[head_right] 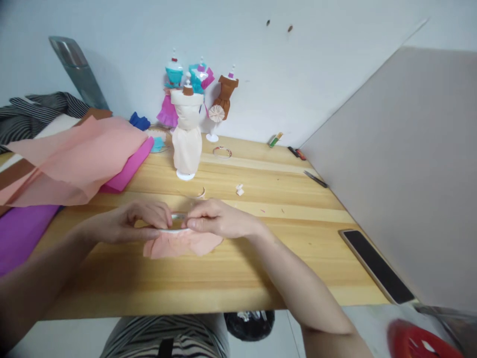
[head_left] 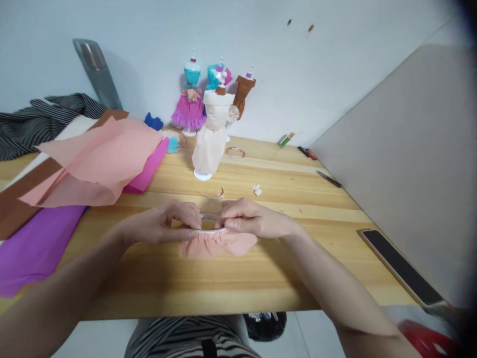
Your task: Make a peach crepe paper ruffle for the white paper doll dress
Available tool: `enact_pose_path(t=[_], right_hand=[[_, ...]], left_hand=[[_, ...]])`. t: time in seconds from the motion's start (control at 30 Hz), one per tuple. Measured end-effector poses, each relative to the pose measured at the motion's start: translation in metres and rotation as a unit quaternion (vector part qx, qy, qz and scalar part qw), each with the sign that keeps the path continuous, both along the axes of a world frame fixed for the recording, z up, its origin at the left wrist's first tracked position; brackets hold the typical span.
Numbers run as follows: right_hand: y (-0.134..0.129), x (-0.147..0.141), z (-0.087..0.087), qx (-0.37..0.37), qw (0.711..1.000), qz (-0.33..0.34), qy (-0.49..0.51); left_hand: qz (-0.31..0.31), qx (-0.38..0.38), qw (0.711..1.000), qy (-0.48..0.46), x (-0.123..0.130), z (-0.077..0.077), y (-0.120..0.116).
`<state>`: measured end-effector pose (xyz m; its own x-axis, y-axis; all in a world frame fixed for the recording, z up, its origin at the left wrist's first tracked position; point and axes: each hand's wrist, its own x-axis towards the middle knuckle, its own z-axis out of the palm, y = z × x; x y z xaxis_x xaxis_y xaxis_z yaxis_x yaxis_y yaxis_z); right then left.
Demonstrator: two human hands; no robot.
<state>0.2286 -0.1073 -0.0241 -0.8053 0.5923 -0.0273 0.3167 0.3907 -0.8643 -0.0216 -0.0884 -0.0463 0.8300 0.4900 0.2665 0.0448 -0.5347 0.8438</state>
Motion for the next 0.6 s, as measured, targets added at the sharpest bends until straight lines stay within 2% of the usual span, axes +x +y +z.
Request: enact_pose_path(t=[0.1, 0.3, 0.4, 0.5, 0.57, 0.6], right_hand=[[0.003, -0.001, -0.011, -0.059, 0.998, 0.009, 0.002], [0.002, 0.001, -0.022, -0.134, 0.989, 0.013, 0.066], [0.001, -0.001, -0.027, -0.146, 0.984, 0.01, 0.1], [-0.001, -0.004, -0.032, -0.163, 0.977, -0.021, 0.136], [-0.003, -0.004, -0.035, -0.182, 0.967, -0.061, 0.165], [-0.004, -0.004, -0.036, -0.19, 0.961, -0.088, 0.179]], left_hand=[[-0.048, -0.031, 0.997, 0.057, -0.002, -0.002, 0.001], [-0.017, -0.117, 0.992, 0.052, -0.005, -0.009, 0.006], [-0.029, -0.162, 0.986, 0.024, -0.004, -0.012, 0.008], [-0.044, -0.191, 0.98, -0.03, -0.003, -0.014, 0.009], [-0.022, -0.21, 0.975, -0.067, -0.002, -0.017, 0.01], [0.012, -0.221, 0.971, -0.094, -0.003, -0.019, 0.011]])
